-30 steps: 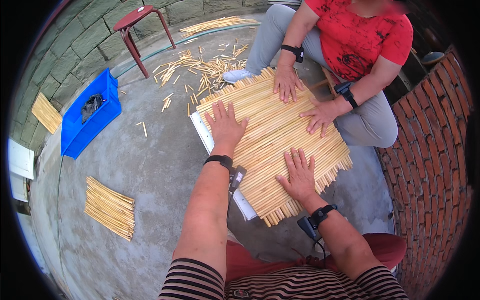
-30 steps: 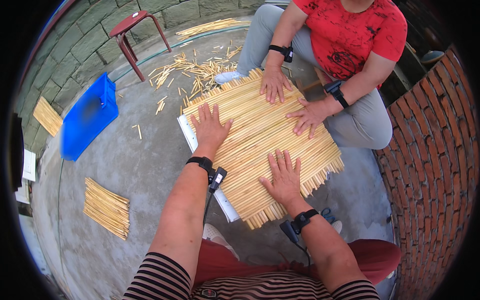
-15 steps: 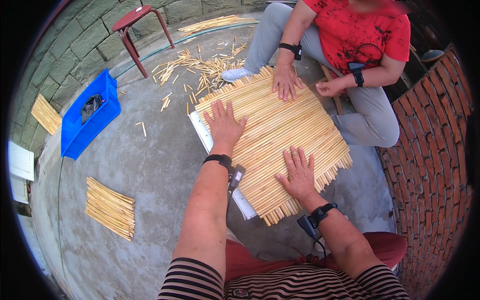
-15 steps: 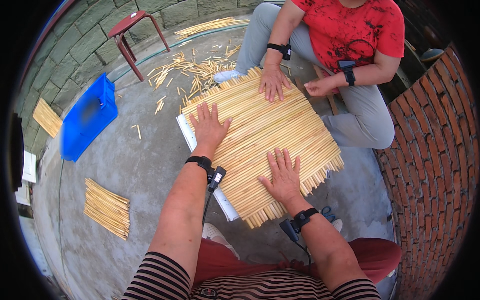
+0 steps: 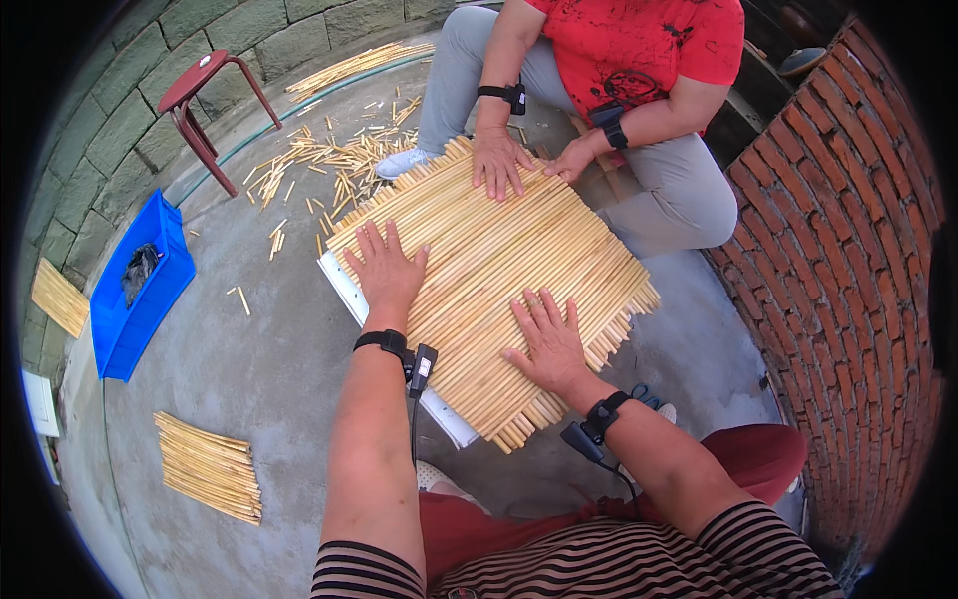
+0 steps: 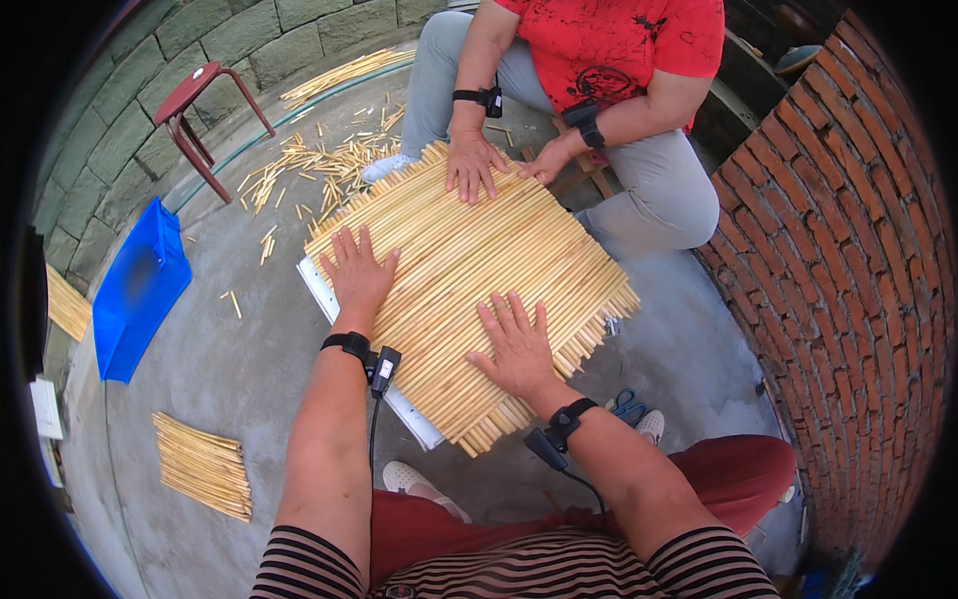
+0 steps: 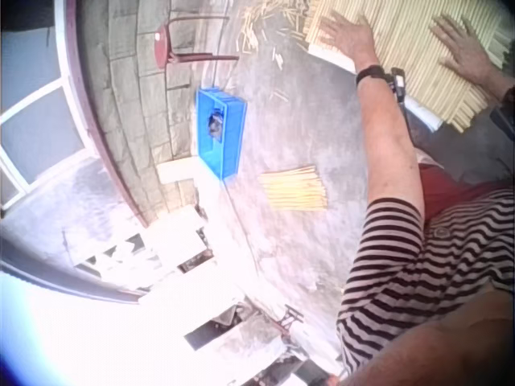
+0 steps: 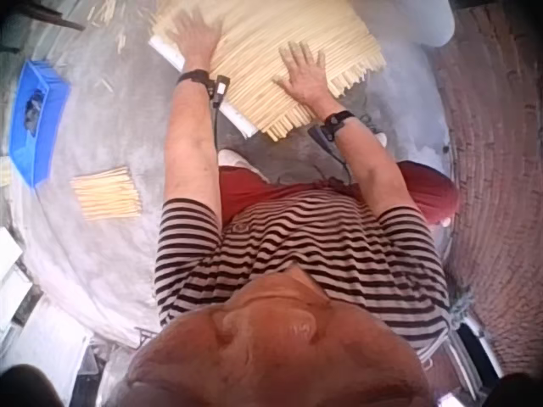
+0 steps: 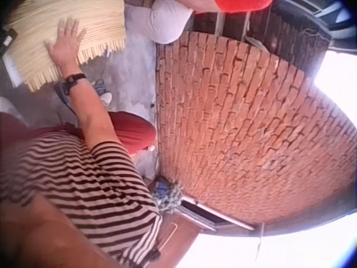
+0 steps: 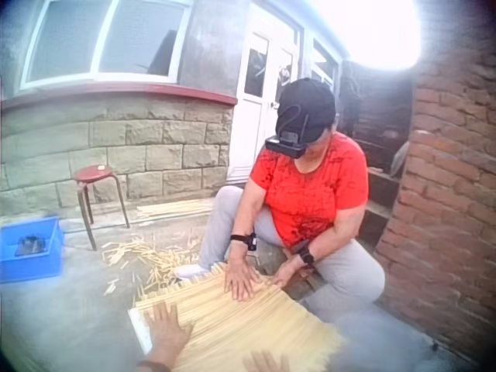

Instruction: The person weaves a bamboo mat by hand, aligning thin strips of bamboo on a flat surface and securing them with thread while receiving assistance from another person.

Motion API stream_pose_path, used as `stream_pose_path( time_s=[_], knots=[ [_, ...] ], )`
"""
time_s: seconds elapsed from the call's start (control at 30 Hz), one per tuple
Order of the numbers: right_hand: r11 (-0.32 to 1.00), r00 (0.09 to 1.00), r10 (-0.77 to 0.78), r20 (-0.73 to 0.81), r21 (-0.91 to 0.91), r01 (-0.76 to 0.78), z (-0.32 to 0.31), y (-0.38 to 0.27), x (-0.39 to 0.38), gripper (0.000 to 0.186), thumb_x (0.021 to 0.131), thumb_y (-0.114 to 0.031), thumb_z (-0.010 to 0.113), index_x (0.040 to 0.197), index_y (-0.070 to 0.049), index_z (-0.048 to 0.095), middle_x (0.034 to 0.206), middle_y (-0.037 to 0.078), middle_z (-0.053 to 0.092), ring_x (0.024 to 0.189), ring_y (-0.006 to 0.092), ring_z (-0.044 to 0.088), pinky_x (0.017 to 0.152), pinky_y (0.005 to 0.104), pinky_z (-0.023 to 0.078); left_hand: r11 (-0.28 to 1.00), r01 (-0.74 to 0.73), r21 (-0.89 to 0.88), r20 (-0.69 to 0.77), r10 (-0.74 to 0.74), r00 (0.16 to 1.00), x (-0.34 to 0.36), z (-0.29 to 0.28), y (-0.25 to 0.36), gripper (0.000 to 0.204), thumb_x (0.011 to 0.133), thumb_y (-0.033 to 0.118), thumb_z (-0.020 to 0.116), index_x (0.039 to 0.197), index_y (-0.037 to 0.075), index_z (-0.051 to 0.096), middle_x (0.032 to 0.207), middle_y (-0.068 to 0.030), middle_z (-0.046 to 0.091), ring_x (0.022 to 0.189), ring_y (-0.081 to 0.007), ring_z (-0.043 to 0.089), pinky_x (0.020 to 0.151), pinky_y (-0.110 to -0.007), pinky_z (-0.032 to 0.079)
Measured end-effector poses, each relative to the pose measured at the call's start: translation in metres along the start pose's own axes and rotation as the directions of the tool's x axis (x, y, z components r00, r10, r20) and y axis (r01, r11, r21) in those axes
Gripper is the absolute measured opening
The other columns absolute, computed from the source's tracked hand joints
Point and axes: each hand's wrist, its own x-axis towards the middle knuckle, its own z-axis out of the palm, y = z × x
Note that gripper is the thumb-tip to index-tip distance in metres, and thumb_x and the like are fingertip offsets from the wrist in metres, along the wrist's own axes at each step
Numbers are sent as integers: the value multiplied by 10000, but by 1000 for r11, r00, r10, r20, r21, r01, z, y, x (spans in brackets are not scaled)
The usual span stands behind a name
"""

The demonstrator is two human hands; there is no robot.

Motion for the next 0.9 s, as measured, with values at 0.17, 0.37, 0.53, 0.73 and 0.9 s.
stream_pose_path(
  time_s=[0.17, 0.37, 0.53, 0.73, 0.9],
  knots=[
    [1000, 1000, 12, 17, -2, -12, -1, 0, 0, 854, 983, -681, 467, 1640, -159, 309, 1701, 130, 270, 1599, 344, 140, 1260, 636, 25, 1000, -9, 5, -11, 9, 1000, 0, 0, 0, 860, 1012, 647, 420, 1657, 103, 256, 1725, -207, 169, 1610, -371, 63, 1266, -618, 12],
    [1000, 999, 17, 33, 9, -18, -3, -1, 1, 863, 976, -671, 487, 1643, -160, 290, 1696, 148, 273, 1595, 358, 148, 1263, 616, 29, 1000, -12, 18, -28, 13, 1000, 0, 4, -1, 855, 1014, 646, 412, 1657, 103, 258, 1724, -209, 169, 1610, -373, 68, 1267, -617, 17],
    [999, 999, 17, 31, 37, -18, -6, -1, 0, 862, 975, -662, 492, 1645, -159, 287, 1695, 149, 270, 1597, 357, 137, 1270, 605, 22, 999, -8, 31, -25, 9, 1000, 0, 3, 0, 854, 1016, 649, 410, 1657, 104, 259, 1725, -211, 166, 1608, -377, 72, 1269, -614, 22],
    [999, 999, 18, 39, 29, -19, -6, -1, 0, 861, 981, -675, 471, 1645, -158, 287, 1699, 137, 265, 1598, 349, 132, 1269, 613, 18, 999, -7, 38, -19, 8, 1000, 0, 3, 0, 859, 1016, 655, 405, 1658, 106, 254, 1724, -215, 164, 1607, -381, 79, 1265, -624, 28],
    [999, 999, 19, 35, 42, -20, -6, -2, 0, 866, 974, -669, 489, 1642, -152, 295, 1697, 144, 266, 1596, 353, 139, 1273, 602, 12, 999, -9, 43, -27, 10, 1000, 1, 3, 0, 858, 1018, 656, 396, 1660, 107, 248, 1724, -215, 165, 1607, -381, 81, 1263, -628, 29]
  ],
)
